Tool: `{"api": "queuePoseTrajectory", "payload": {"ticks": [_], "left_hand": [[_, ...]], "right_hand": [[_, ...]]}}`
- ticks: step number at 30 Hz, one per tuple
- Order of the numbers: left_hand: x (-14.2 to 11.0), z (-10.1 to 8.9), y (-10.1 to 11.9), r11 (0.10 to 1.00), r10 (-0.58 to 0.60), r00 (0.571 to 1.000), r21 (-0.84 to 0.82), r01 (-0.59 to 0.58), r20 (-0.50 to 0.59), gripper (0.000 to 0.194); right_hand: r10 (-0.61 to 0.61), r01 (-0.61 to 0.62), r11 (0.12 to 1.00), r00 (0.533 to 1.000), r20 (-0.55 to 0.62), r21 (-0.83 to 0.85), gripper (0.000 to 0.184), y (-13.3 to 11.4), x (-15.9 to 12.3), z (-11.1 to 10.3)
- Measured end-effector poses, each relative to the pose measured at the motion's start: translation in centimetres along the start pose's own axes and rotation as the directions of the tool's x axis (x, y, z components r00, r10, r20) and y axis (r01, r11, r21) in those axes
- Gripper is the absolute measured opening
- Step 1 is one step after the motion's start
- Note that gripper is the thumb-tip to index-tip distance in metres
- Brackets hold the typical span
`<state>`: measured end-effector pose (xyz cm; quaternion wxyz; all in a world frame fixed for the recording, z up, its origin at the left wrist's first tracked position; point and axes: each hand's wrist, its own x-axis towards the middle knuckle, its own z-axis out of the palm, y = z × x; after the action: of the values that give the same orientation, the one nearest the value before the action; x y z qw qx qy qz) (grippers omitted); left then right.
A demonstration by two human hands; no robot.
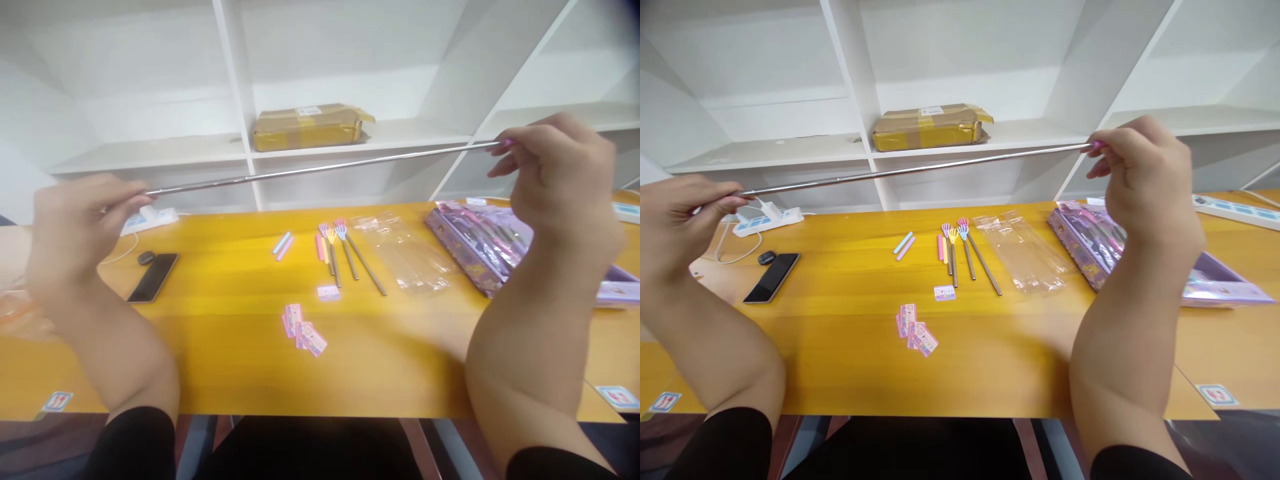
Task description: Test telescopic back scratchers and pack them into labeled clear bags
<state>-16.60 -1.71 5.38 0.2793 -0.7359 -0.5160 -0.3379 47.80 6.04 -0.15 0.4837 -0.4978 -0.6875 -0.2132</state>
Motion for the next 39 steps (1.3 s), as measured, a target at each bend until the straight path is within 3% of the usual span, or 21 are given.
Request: {"api": "queuePoseTrajectory", "payload": {"ticks": [4,8,12,15,24,29,39], "left_hand": [[0.2,-0.1,1.8,0.999,0.049,0.996,-0.003,-0.050,-0.074,0.042],[0.9,3.3,7.3,0.973,0.216,0.970,-0.052,-0.223,-0.112,0.027],[0.5,6.6,14.9,0.968,0.252,0.967,0.019,-0.252,-0.022,0.028],[-0.2,7.3,18.0,0.950,0.306,0.952,0.073,-0.305,-0.001,0.030],[-0.4,8.1,17.3,0.944,0.327,0.943,-0.063,-0.323,0.067,0.029],[-0.4,7.6,17.0,0.938,0.341,0.935,-0.095,-0.333,0.095,0.030],[-0.3,7.4,16.6,0.936,0.344,0.932,-0.119,-0.331,0.113,0.034]], "right_hand": [[-0.080,0.081,0.996,0.997,-0.016,0.035,0.034,-2.6,0.2,-1.0],[-0.275,0.275,0.960,0.961,0.000,0.052,0.039,-9.1,-0.3,0.9],[-0.417,0.417,0.908,0.879,0.233,0.051,0.050,-16.4,-2.6,4.7],[-0.463,0.451,0.885,0.823,0.328,0.116,0.047,-19.1,-4.0,6.3],[-0.480,0.426,0.877,0.776,0.410,0.220,0.039,-18.4,-3.8,4.9],[-0.526,0.458,0.851,0.749,0.403,0.258,0.029,-18.6,-3.7,5.1],[-0.499,0.431,0.866,0.754,0.427,0.253,0.019,-18.6,-3.7,5.4]]}}
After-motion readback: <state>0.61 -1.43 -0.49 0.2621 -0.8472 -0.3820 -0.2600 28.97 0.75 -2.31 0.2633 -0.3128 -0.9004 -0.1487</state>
